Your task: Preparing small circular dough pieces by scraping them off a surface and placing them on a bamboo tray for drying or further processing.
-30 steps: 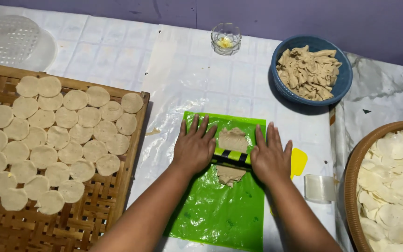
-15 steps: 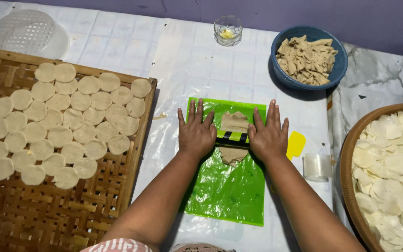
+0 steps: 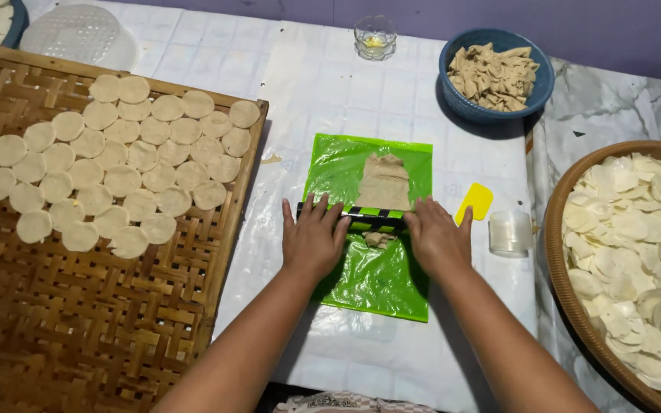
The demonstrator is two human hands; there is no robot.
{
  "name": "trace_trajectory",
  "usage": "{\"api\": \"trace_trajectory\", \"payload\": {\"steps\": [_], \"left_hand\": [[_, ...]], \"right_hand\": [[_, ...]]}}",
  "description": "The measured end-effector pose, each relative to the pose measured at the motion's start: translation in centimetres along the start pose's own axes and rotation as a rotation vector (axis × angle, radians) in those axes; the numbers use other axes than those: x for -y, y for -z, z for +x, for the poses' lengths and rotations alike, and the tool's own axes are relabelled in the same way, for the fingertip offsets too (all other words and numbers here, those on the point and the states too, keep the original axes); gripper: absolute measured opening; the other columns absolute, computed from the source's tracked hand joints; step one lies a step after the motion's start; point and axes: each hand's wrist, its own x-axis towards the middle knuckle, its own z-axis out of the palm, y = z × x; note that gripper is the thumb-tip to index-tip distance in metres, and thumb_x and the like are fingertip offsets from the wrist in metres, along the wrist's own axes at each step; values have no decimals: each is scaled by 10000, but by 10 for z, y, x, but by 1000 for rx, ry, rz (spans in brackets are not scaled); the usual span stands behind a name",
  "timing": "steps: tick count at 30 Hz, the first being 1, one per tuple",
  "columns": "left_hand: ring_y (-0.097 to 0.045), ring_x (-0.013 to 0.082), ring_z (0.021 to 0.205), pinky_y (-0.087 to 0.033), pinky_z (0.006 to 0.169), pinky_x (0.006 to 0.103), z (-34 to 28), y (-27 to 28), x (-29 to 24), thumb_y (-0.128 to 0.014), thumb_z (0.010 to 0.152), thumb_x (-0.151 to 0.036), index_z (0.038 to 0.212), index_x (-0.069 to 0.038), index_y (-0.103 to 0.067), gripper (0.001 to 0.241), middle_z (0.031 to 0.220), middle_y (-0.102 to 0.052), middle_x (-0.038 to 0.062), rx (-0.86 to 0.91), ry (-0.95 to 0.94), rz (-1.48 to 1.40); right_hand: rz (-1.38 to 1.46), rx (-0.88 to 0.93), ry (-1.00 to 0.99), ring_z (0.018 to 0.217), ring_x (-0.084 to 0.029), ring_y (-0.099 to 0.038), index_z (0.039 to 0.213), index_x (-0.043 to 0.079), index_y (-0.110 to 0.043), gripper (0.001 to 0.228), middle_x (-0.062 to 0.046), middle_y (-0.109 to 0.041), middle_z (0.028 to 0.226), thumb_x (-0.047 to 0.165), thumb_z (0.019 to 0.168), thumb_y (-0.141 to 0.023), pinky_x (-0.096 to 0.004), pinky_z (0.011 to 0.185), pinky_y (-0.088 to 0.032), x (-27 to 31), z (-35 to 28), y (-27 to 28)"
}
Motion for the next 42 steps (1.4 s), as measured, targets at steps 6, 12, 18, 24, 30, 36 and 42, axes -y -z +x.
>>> {"api": "trace_trajectory", "payload": {"steps": [6, 12, 18, 24, 30, 36, 42], "left_hand": [[-113, 325, 1597, 80, 1213, 669, 100, 30, -3, -235, 1066, -607, 1519, -220, -501, 653, 1702, -239, 148, -242, 55, -8], [-1, 312, 1608, 84, 1227, 652, 75, 27, -6, -275, 1035, -531, 1630, -184, -277, 689, 1732, -80, 166, 4, 42, 15], [15, 345, 1601, 73, 1221, 660, 24, 18, -8, -279, 1015, -467, 1605, -192, -330, 653, 1728, -112, 162, 49, -1, 80], [-79, 416, 1572, -3, 1215, 655, -33, -2, 2, -274, 1074, -439, 1586, -143, -351, 597, 1699, -182, 200, -14, -144, -11], [-130, 370, 1555, -78, 1231, 579, -94, -41, 17, -426, 1031, -257, 1636, -171, -208, 649, 1699, -182, 152, -105, -256, 63], [-539, 297, 1196, -391, 1107, 466, -115, -8, 18, -693, 753, 10, 1348, -114, -589, 616, 1250, -602, 91, -294, -281, -107], [-549, 320, 1167, -371, 1102, 445, -88, 1, 25, -629, 793, -82, 1281, -76, -598, 489, 1222, -613, 131, -325, -434, -30]], "right_hand": [[156, -192, -166, 1602, -311, -97, 1617, 199, -359, 644, -173, -142, 1727, 575, 1123, -188, -753, 1154, 101, 20, 83, 49], [95, -66, -93, 1612, -298, -6, 1626, 202, -329, 662, -152, -66, 1746, 571, 1106, -148, -682, 1209, 56, 46, 48, 59], [57, -146, -103, 1606, -341, -110, 1589, 179, -413, 585, -210, -173, 1725, 479, 1116, -245, -661, 1225, -53, 52, -10, 44], [-15, -363, 7, 1572, -380, -214, 1585, 102, -400, 610, -239, -245, 1696, 461, 1103, -294, -627, 1208, -171, 45, -60, 0], [63, -295, 12, 1574, -342, -152, 1641, 95, -219, 640, -188, -186, 1710, 408, 1092, -322, -598, 1245, -59, 49, -131, -20], [2, -517, 21, 1407, -265, -480, 1479, 112, -513, 638, -53, -518, 1504, 134, 859, -663, -654, 1210, -235, 66, -167, -3], [-56, -201, 136, 1210, -247, -573, 1267, 230, -621, 558, -4, -611, 1210, 224, 732, -779, -640, 1179, -266, 30, -128, 29]]}}
